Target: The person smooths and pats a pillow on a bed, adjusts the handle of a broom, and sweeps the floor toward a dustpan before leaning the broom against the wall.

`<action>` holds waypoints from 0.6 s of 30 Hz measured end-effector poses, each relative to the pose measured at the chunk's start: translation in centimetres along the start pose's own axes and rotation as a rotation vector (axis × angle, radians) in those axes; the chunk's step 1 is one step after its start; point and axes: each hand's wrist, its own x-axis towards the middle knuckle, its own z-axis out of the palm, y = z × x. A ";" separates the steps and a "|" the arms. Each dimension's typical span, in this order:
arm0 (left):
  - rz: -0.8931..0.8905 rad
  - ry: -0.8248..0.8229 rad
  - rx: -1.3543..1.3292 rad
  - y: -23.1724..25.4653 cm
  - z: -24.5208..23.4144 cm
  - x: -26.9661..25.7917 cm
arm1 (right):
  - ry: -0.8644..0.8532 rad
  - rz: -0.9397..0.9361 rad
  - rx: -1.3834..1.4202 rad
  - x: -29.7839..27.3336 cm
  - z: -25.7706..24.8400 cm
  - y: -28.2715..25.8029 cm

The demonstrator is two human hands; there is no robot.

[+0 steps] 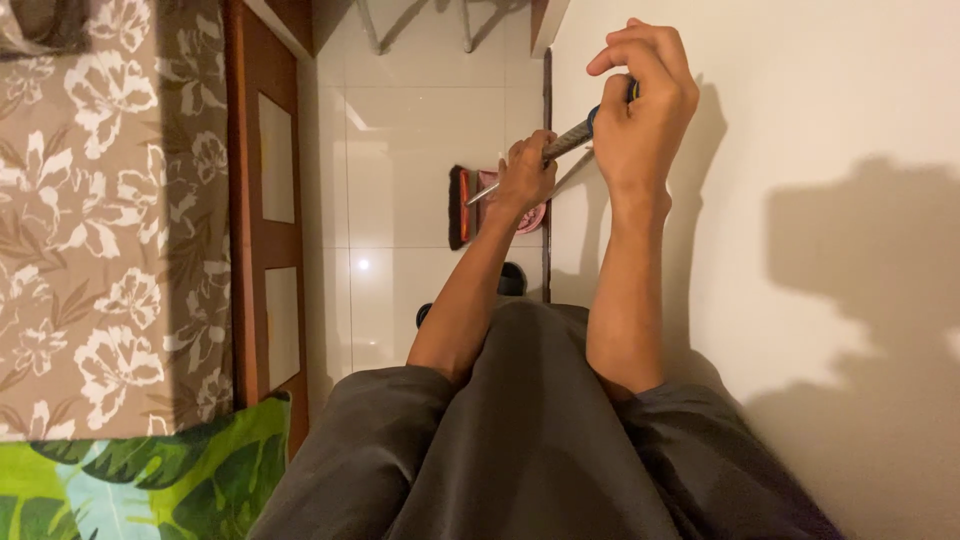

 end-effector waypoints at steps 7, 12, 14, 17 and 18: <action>0.002 -0.102 -0.006 2.7 1.9 0.6 | 0.029 -0.029 -0.049 0.0 -2.4 1.1; 0.047 -0.087 0.008 3.5 2.9 1.1 | 0.032 0.002 -0.041 0.7 -3.5 1.9; 0.049 -0.086 0.006 3.9 3.0 1.2 | 0.032 -0.003 -0.052 1.1 -3.9 2.1; 0.039 -0.121 0.009 4.3 2.9 1.2 | 0.044 -0.034 -0.064 1.2 -4.4 2.4; 0.043 -0.107 0.027 4.5 2.9 1.2 | 0.050 -0.048 -0.067 1.3 -4.5 2.4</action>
